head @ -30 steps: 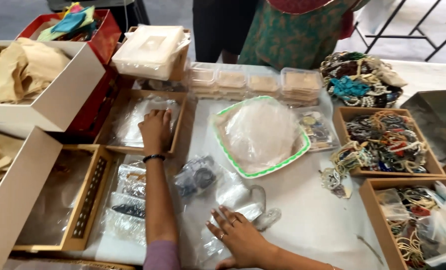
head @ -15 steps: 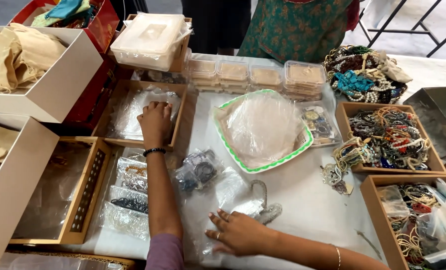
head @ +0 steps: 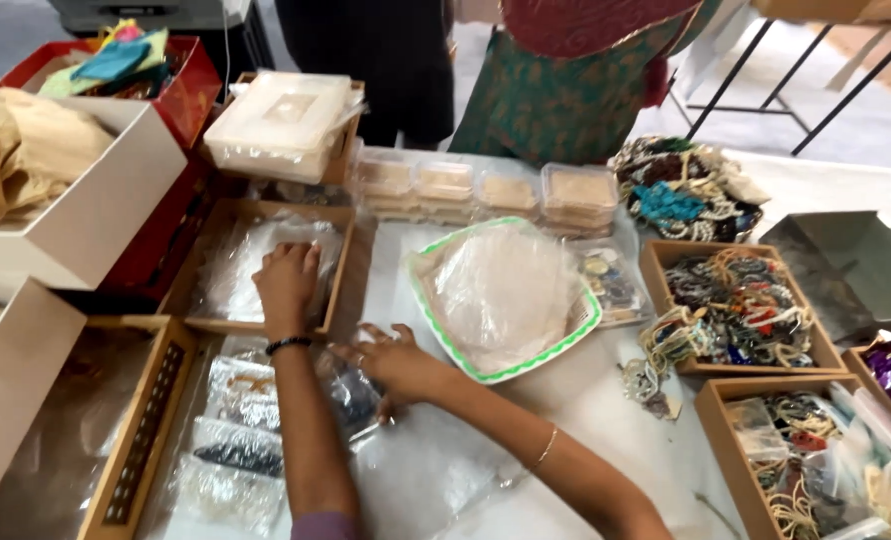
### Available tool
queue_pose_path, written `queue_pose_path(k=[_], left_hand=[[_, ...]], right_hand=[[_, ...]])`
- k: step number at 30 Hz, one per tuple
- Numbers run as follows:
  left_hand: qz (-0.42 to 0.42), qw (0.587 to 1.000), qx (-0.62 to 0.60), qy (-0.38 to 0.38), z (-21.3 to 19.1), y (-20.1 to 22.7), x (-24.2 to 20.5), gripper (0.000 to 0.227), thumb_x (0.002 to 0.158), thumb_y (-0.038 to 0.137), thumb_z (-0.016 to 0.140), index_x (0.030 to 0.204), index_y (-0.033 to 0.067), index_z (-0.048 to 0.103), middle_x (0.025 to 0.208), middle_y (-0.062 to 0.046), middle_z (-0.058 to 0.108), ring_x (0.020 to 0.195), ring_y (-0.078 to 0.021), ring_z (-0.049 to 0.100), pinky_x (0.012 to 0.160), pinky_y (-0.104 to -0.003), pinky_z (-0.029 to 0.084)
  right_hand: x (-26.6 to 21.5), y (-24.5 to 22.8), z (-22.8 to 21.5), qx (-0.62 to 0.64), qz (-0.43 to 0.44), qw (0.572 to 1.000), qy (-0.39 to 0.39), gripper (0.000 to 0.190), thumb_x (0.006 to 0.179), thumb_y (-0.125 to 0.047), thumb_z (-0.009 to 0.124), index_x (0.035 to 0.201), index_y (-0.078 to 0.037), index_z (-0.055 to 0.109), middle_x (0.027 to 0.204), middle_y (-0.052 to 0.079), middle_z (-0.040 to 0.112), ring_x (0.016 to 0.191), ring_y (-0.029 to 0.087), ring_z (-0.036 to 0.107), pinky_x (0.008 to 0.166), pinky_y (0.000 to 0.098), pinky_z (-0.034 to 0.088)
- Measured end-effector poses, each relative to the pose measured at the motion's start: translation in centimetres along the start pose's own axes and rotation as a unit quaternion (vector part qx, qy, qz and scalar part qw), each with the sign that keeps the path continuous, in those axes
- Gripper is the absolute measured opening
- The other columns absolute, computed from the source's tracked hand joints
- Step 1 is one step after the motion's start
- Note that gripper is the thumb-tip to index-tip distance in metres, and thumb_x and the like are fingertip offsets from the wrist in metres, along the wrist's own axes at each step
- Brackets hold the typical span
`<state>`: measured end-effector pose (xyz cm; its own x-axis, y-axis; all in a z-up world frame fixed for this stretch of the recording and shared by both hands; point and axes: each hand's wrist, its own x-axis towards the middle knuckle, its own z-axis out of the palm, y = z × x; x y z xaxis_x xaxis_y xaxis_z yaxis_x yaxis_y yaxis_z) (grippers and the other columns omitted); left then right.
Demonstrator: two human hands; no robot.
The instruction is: Bagging and organizing necklaces and jewelry items into small pouches and boxes.
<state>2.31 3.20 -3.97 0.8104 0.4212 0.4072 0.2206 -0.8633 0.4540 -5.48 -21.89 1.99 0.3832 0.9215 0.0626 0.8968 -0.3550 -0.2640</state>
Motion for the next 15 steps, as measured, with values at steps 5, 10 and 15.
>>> queue_pose_path(k=[5, 10, 15], left_hand=[[0.007, 1.0, 0.003, 0.006, -0.3, 0.4, 0.0, 0.038, 0.103, 0.046, 0.053, 0.116, 0.0186, 0.076, 0.124, -0.006, 0.069, 0.117, -0.033, 0.06, 0.094, -0.058, 0.044], [0.007, 1.0, -0.001, 0.009, -0.1, 0.1, 0.0, 0.037, 0.103, 0.045, 0.054, 0.115, 0.0183, 0.076, 0.125, -0.005, 0.068, 0.116, -0.0323, 0.06, 0.093, -0.058, 0.044], [0.003, 0.999, -0.035, 0.014, -0.2, 0.4, -0.1, 0.03, 0.098, 0.041, 0.059, 0.111, 0.0203, 0.078, 0.124, -0.003, 0.069, 0.117, -0.0307, 0.06, 0.093, -0.058, 0.042]], right_hand=[[0.5, -1.6, -2.1, -0.087, 0.031, 0.994, -0.063, 0.119, 0.047, -0.036, 0.098, 0.152, -0.018, 0.045, 0.134, 0.009, 0.054, 0.136, 0.032, 0.039, 0.106, 0.0636, 0.025], [-1.9, -0.8, -2.6, -0.131, -0.042, 0.987, 0.081, 0.07, 0.053, -0.039, 0.093, 0.115, -0.019, 0.066, 0.111, -0.001, 0.062, 0.121, 0.023, 0.053, 0.099, 0.0546, 0.035], [-7.1, -4.1, -12.6, 0.08, 0.009, 0.996, 0.035, 0.068, 0.054, -0.057, 0.09, 0.093, -0.01, 0.061, 0.083, 0.004, 0.063, 0.083, 0.028, 0.063, 0.075, 0.045, 0.045]])
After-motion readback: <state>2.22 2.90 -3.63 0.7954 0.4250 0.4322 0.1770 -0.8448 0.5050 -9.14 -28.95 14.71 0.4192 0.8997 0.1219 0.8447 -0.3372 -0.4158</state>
